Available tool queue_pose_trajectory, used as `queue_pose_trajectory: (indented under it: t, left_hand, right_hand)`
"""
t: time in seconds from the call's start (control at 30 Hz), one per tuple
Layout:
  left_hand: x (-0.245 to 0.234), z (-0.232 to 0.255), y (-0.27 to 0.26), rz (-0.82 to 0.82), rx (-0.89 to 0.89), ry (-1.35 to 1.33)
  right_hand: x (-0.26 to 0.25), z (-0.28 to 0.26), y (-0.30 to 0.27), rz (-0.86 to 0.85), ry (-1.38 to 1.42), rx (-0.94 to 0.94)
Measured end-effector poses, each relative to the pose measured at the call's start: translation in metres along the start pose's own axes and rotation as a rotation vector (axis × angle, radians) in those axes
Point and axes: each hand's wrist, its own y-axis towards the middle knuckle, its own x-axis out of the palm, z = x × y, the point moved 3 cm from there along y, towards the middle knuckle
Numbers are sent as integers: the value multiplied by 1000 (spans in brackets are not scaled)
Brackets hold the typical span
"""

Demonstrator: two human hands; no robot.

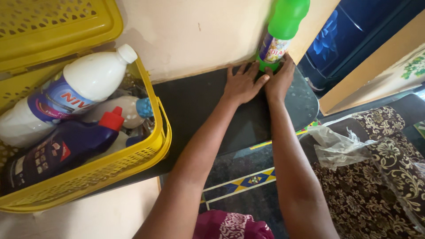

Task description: The person removes various cleaning products and small packets from a yellow plastic basket and places them on a countertop. They handle bottles of liquid detergent, fabric softener, and small sachets one by one, arranging them in a row on the counter.

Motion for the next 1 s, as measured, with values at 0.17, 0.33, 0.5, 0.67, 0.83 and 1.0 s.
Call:
queue_pose_trajectory:
  t: [0.17, 0.33, 0.5, 0.67, 0.83, 1.0]
  left_hand:
    - [2, 0, 0, -18, -16, 13]
    - [4, -1, 1, 7, -8, 15]
    - [4, -1, -1, 46, -12, 43]
    - [1, 4, -9, 27, -11, 164]
    - [-7, 5, -22, 36, -43, 134]
    - [-11, 4, -34, 26, -62, 130]
  right_hand:
    - [1, 1, -1, -1, -11, 13]
    - [1, 2, -1, 5, -41, -68]
    - [2, 6, 0, -16, -23, -47]
    - [4, 11, -2, 13, -37, -126]
    - [11, 18, -7, -34, -98, -83]
    - [6, 15, -19, -82, -102, -77]
